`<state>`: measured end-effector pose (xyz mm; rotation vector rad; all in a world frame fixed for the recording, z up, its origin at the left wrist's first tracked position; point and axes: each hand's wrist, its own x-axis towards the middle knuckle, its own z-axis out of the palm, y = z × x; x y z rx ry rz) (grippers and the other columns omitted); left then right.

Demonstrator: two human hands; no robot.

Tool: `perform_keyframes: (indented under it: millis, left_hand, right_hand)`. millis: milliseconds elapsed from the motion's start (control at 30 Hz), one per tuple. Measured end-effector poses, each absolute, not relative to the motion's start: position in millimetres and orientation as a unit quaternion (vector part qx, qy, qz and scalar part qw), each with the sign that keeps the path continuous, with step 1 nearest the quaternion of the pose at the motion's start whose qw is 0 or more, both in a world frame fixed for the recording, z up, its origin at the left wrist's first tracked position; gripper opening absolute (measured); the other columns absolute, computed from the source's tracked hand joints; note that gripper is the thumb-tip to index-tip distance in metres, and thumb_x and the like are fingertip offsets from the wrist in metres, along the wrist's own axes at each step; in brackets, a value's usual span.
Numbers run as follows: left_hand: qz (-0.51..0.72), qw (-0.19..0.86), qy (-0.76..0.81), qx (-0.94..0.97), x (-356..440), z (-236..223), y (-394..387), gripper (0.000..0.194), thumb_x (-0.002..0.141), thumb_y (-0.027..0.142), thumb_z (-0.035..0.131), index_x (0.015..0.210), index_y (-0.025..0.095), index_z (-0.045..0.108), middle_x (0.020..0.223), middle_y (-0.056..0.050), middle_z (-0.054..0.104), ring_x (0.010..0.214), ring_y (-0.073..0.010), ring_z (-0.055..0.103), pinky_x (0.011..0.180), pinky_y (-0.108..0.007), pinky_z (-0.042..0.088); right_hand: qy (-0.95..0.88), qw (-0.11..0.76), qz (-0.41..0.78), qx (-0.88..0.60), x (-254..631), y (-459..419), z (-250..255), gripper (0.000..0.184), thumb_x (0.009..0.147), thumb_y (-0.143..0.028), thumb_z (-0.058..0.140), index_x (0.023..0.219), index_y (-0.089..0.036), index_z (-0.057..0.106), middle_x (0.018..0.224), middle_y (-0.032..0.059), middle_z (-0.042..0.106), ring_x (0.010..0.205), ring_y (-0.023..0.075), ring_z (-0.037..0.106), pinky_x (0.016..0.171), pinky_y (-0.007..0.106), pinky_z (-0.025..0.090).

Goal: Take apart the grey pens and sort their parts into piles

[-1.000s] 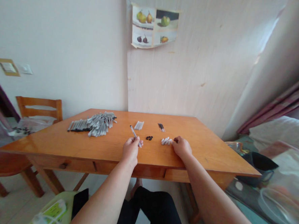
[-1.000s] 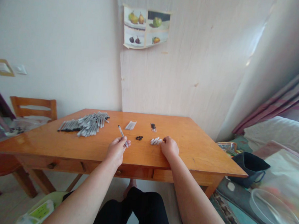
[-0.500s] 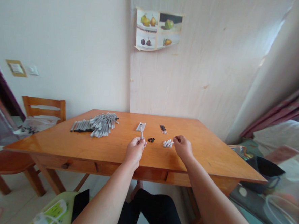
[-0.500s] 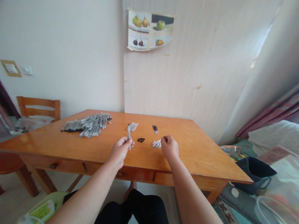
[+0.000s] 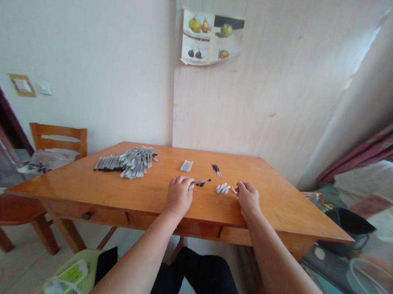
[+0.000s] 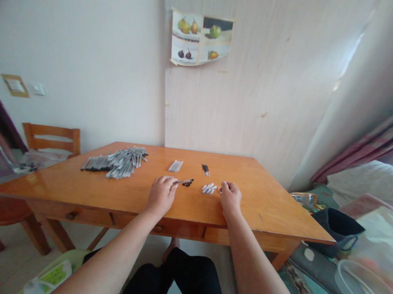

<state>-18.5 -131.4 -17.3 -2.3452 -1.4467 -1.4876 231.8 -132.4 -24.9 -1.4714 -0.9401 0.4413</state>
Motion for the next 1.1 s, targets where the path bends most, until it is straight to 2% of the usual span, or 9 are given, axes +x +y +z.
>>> perform_keyframes:
  millis: [233,433,500,600,700,800,900,1000,1100]
  left_hand:
    - [-0.435,0.05,-0.456,-0.775,-16.3,-15.3,-139.0,0.025,0.086,0.02,0.054,0.104,0.026,0.072,0.111,-0.012,0.062,0.105,-0.0288,0.052,0.096,-0.046,0.038]
    - [-0.444,0.041,-0.456,-0.77,-15.3,-18.4,-137.3,0.024,0.087,0.02,0.052,0.101,0.025,0.071,0.113,-0.014,0.061,0.107,-0.0298,0.053,0.097,-0.047,0.039]
    - [-0.473,0.035,-0.453,-0.755,-15.4,-19.3,-136.1,0.027,0.085,0.018,0.055,0.109,0.024,0.069,0.121,-0.014,0.058,0.115,-0.0307,0.05,0.102,-0.048,0.037]
    - [-0.567,0.009,-0.454,-0.687,-16.0,-19.5,-133.6,0.047,0.08,0.019,0.063,0.127,0.021,0.057,0.136,-0.017,0.049,0.131,-0.0319,0.04,0.11,-0.049,0.03]
    - [-0.661,-0.094,-0.456,-0.589,-14.8,-20.4,-128.7,0.054,0.077,0.026,0.07,0.128,0.018,0.053,0.132,-0.018,0.052,0.127,-0.0296,0.046,0.108,-0.047,0.033]
    - [-0.681,-0.332,-0.417,-0.502,-10.1,-22.3,-122.0,0.044,0.077,0.041,0.072,0.11,0.016,0.06,0.107,-0.014,0.065,0.099,-0.0229,0.062,0.092,-0.039,0.046]
    - [-0.636,-0.532,-0.351,-0.434,-5.3,-22.5,-115.7,0.041,0.071,0.048,0.076,0.092,0.014,0.063,0.086,-0.009,0.068,0.077,-0.0164,0.064,0.074,-0.03,0.05]
    - [-0.616,-0.61,-0.315,-0.387,-5.1,-20.7,-111.5,0.038,0.068,0.042,0.08,0.086,0.015,0.062,0.08,-0.007,0.069,0.071,-0.014,0.065,0.068,-0.025,0.049]
    - [-0.62,-0.635,-0.291,-0.358,-8.3,-19.7,-109.7,0.032,0.07,0.037,0.079,0.087,0.016,0.061,0.08,-0.006,0.071,0.071,-0.0134,0.066,0.069,-0.025,0.049]
  right_hand:
    - [-0.529,0.532,0.356,-0.557,189.8,-152.6,-3.5,0.055,0.081,-0.07,0.048,0.071,-0.016,0.06,0.052,0.0004,0.055,0.043,0.0105,0.044,0.044,0.023,0.031]
    - [-0.593,0.486,0.377,-0.519,169.6,-152.9,-3.6,0.046,0.085,-0.056,0.049,0.059,-0.017,0.056,0.044,-0.0022,0.049,0.042,0.0099,0.042,0.045,0.023,0.029]
    - [-0.577,0.503,0.389,-0.513,165.4,-151.1,-6.5,0.042,0.084,-0.052,0.051,0.06,-0.017,0.056,0.045,-0.0026,0.049,0.043,0.0095,0.041,0.045,0.023,0.028]
    - [-0.534,0.533,0.409,-0.513,157.6,-148.9,-9.9,0.039,0.082,-0.052,0.053,0.066,-0.017,0.057,0.049,-0.0028,0.051,0.043,0.0086,0.039,0.043,0.023,0.026]
    - [-0.487,0.561,0.452,-0.494,146.4,-147.5,-11.6,0.038,0.078,-0.055,0.056,0.071,-0.018,0.057,0.053,-0.0036,0.052,0.041,0.008,0.038,0.04,0.022,0.024]
    - [-0.473,0.57,0.483,-0.467,133.6,-146.5,-12.5,0.039,0.075,-0.057,0.059,0.073,-0.018,0.055,0.054,-0.0044,0.052,0.042,0.0073,0.038,0.038,0.02,0.023]
    - [-0.488,0.559,0.486,-0.461,123.9,-145.4,-13.3,0.038,0.075,-0.055,0.06,0.073,-0.018,0.054,0.054,-0.0044,0.052,0.042,0.0067,0.038,0.039,0.019,0.024]
    - [-0.491,0.551,0.488,-0.466,120.9,-144.1,-14.3,0.038,0.079,-0.055,0.057,0.075,-0.018,0.056,0.054,-0.0033,0.054,0.042,0.0075,0.042,0.039,0.02,0.025]
    - [-0.472,0.549,0.499,-0.476,123.1,-142.6,-15.3,0.039,0.083,-0.055,0.05,0.075,-0.017,0.057,0.053,-0.0018,0.054,0.04,0.0087,0.044,0.037,0.021,0.024]
